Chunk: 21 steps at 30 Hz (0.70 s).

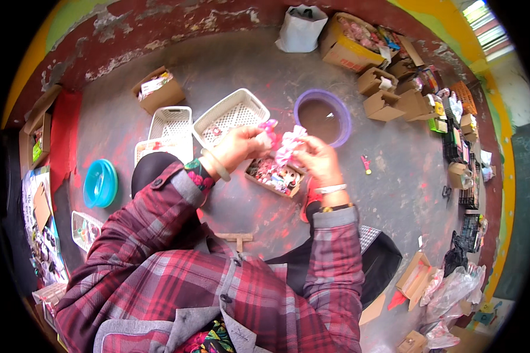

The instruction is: The person sits on the floor and sorts small colorful decorations from a cardboard box into white plastic baskets. They pick up items one by one, inspect them, and place them into different baskets based on type or color.

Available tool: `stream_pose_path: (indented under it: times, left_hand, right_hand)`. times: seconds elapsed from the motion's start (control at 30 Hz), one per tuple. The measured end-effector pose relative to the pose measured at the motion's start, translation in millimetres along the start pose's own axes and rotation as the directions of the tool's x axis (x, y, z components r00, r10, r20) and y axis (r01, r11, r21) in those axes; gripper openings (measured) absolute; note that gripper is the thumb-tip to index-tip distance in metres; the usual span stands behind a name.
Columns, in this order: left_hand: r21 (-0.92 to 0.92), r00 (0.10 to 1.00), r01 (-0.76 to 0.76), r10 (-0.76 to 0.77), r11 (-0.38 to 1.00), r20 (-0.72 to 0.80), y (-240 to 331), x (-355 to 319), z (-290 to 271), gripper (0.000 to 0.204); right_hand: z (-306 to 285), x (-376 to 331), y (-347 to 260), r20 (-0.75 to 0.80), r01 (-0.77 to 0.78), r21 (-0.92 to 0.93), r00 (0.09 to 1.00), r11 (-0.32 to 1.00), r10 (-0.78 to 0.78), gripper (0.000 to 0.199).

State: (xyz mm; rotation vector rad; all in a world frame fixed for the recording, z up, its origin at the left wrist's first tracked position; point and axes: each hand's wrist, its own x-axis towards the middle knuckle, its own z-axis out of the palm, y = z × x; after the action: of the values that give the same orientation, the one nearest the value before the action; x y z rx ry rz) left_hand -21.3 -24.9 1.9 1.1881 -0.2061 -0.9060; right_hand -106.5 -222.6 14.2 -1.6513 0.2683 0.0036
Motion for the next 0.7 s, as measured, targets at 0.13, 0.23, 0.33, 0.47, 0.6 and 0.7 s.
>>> stream_pose_path:
  times: [0.13, 0.23, 0.33, 0.47, 0.6, 0.7]
  left_hand:
    - [0.31, 0.993, -0.101, 0.112, 0.945, -0.02, -19, 5, 8, 0.022]
    - [0.641, 0.954, -0.204, 0.297, 0.74, -0.04, -30, 8, 9, 0.026]
    - [0.732, 0.951, -0.179, 0.306, 0.657, -0.042, -20, 0, 15, 0.027]
    - [0.708, 0.96, -0.219, 0.279, 0.671, 0.032, -18, 1, 13, 0.023]
    - [0.538, 0.995, -0.065, 0.095, 0.84, -0.029, -16, 3, 12, 0.028]
    - [0.441, 0.989, -0.145, 0.124, 0.886, 0.078, -26, 7, 5, 0.035]
  right_hand:
    - [22, 8, 26, 0.003, 0.054, -0.001, 0.999, 0.999, -0.054, 0.024]
    - [35, 11, 38, -0.08, 0.041, -0.232, 0.995, 0.972, -0.061, 0.03]
    - [34, 10, 36, -0.061, -0.062, -0.056, 0.996, 0.996, 0.059, 0.033]
    - [31, 8, 25, 0.015, -0.218, 0.142, 0.976, 0.966, 0.218, 0.043]
    - [30, 11, 26, 0.029, -0.238, 0.198, 0.971, 0.951, 0.237, 0.038]
    - [36, 9, 17, 0.006, -0.249, 0.212, 0.967, 0.945, 0.254, 0.024]
